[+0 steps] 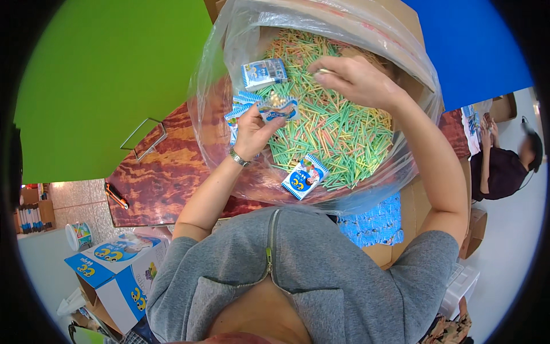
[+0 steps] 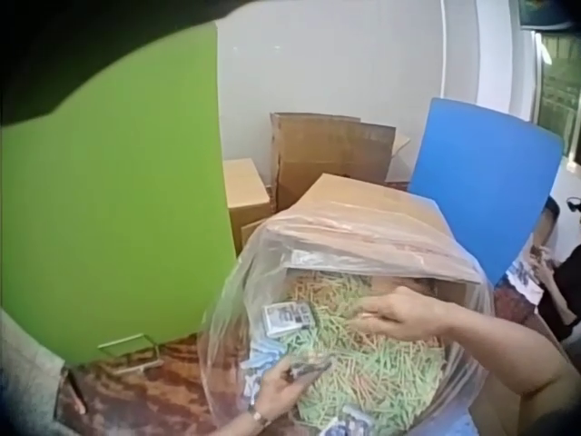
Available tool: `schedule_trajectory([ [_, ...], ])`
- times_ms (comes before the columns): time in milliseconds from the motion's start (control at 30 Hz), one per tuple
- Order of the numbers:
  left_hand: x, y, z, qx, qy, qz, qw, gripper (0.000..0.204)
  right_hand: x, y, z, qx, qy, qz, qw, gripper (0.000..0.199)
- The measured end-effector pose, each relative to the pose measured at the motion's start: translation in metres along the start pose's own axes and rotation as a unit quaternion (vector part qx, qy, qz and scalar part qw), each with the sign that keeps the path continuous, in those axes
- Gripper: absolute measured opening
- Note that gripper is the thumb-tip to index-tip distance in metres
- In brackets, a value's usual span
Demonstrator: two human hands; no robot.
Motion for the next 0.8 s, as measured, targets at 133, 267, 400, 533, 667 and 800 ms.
schedule_trajectory([
  [133,0.001,-0.004,0.011,0.0,-0.011,-0.019,1.0,0.028,0.041,-0.015,0.04,0.079,0.052,-0.033,0.995,0.033],
  [267,0.011,-0.01,0.002,-0.043,0.002,-0.073,0.996,0.029,0.063,-0.021,0.028,0.072,0.244,-0.057,0.965,0.028],
  [400,0.01,-0.021,-0.005,-0.106,-0.009,-0.08,0.991,0.025,0.056,-0.021,-0.023,-0.085,0.115,0.118,0.983,0.015],
  [533,-0.006,-0.033,0.036,0.005,0.202,-0.083,0.976,0.016,0.061,-0.026,-0.043,-0.116,0.004,0.167,0.979,0.013],
  [667,-0.038,-0.063,0.063,0.109,0.33,-0.077,0.935,0.018,0.129,-0.017,-0.053,-0.095,0.065,0.119,0.986,0.009],
  [800,-0.07,-0.08,0.041,-0.019,0.383,-0.007,0.923,0.027,0.173,0.017,-0.047,-0.029,0.116,0.091,0.989,0.01],
])
Point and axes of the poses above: each hand's wrist, its own y-axis towards the middle knuckle, its own x-axis out of the palm, z = x × y, the point moved 8 cm from there along y, towards the middle knuckle, and after that the axes turned 6 degrees about -y, right-handed, at the moved point
